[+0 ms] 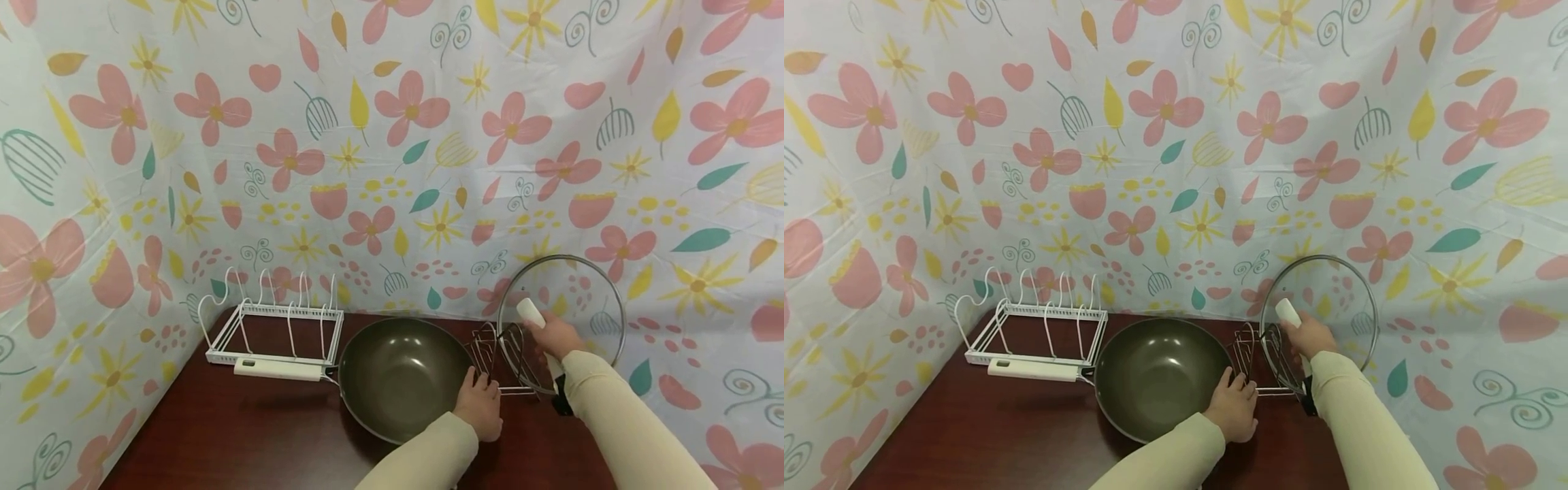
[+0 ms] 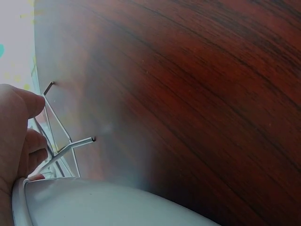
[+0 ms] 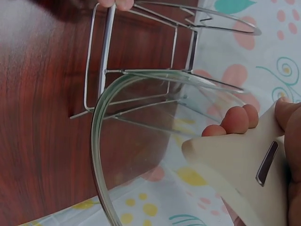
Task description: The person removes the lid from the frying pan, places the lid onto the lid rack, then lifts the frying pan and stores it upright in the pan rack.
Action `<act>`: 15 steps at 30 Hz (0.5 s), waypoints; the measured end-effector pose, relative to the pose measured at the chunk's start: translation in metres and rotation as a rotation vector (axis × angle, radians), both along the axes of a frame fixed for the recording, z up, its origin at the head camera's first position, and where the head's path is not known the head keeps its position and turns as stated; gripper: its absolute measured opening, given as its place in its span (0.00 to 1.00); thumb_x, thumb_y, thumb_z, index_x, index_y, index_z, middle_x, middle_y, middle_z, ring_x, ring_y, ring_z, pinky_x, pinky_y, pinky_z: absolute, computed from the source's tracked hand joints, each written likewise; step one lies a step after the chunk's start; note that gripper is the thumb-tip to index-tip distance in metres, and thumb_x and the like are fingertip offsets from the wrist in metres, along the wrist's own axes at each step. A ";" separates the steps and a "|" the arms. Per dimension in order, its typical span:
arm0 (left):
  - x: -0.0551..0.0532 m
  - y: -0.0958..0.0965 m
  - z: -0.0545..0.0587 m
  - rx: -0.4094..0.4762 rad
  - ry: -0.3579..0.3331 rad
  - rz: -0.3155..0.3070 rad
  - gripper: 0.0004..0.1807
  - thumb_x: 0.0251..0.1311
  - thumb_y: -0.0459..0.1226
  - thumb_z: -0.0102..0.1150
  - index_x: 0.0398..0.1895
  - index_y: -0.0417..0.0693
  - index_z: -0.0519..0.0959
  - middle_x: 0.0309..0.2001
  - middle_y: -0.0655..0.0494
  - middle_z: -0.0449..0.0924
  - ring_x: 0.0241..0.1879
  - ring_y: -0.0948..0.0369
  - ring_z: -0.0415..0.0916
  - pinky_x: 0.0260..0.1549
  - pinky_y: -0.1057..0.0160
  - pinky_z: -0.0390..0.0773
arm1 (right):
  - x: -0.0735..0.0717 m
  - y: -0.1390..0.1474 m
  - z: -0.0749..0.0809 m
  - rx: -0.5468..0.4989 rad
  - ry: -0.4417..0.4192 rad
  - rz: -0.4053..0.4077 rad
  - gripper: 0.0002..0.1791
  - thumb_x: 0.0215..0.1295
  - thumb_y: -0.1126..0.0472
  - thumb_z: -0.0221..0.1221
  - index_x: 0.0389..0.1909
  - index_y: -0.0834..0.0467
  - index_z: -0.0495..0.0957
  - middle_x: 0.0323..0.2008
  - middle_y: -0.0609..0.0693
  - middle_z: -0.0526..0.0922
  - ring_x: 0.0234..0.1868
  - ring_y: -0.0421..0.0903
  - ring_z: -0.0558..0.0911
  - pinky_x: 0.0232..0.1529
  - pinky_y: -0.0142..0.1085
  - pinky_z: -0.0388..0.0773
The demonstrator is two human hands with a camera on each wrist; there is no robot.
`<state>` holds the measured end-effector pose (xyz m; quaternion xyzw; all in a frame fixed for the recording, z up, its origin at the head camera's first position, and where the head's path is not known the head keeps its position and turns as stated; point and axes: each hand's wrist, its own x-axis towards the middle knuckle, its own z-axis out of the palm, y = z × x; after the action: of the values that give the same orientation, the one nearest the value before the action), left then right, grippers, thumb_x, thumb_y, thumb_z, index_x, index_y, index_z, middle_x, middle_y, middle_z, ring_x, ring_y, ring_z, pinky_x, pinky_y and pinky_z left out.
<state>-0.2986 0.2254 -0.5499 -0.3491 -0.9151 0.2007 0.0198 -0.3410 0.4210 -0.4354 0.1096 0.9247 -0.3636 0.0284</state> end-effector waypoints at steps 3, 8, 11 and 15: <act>-0.001 -0.001 0.000 0.004 0.002 -0.003 0.31 0.73 0.65 0.35 0.77 0.77 0.56 0.77 0.78 0.51 0.78 0.65 0.45 0.76 0.52 0.39 | -0.002 0.003 -0.001 0.005 0.016 0.012 0.27 0.79 0.46 0.48 0.60 0.67 0.61 0.22 0.59 0.78 0.20 0.56 0.82 0.21 0.47 0.80; -0.002 0.000 -0.001 0.008 0.010 -0.005 0.31 0.72 0.65 0.35 0.77 0.77 0.57 0.76 0.78 0.52 0.78 0.65 0.46 0.76 0.52 0.40 | -0.005 0.010 -0.005 0.021 0.038 0.033 0.28 0.79 0.46 0.48 0.60 0.67 0.61 0.21 0.57 0.79 0.19 0.53 0.82 0.20 0.46 0.80; -0.001 0.001 -0.002 0.008 0.019 -0.001 0.31 0.72 0.65 0.35 0.76 0.78 0.57 0.76 0.79 0.52 0.78 0.66 0.45 0.76 0.52 0.40 | -0.004 0.013 -0.005 0.004 0.047 0.045 0.28 0.79 0.46 0.47 0.59 0.69 0.61 0.21 0.58 0.79 0.19 0.54 0.83 0.20 0.46 0.80; -0.001 0.002 -0.002 0.012 0.016 -0.001 0.31 0.72 0.65 0.35 0.76 0.78 0.57 0.76 0.79 0.52 0.78 0.67 0.45 0.76 0.52 0.40 | -0.001 0.016 -0.004 -0.015 0.048 0.055 0.29 0.79 0.46 0.47 0.59 0.70 0.60 0.21 0.60 0.78 0.19 0.55 0.82 0.20 0.46 0.80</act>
<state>-0.2991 0.2275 -0.5523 -0.3476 -0.9160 0.1982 0.0293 -0.3421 0.4367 -0.4389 0.0754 0.9249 -0.3722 0.0171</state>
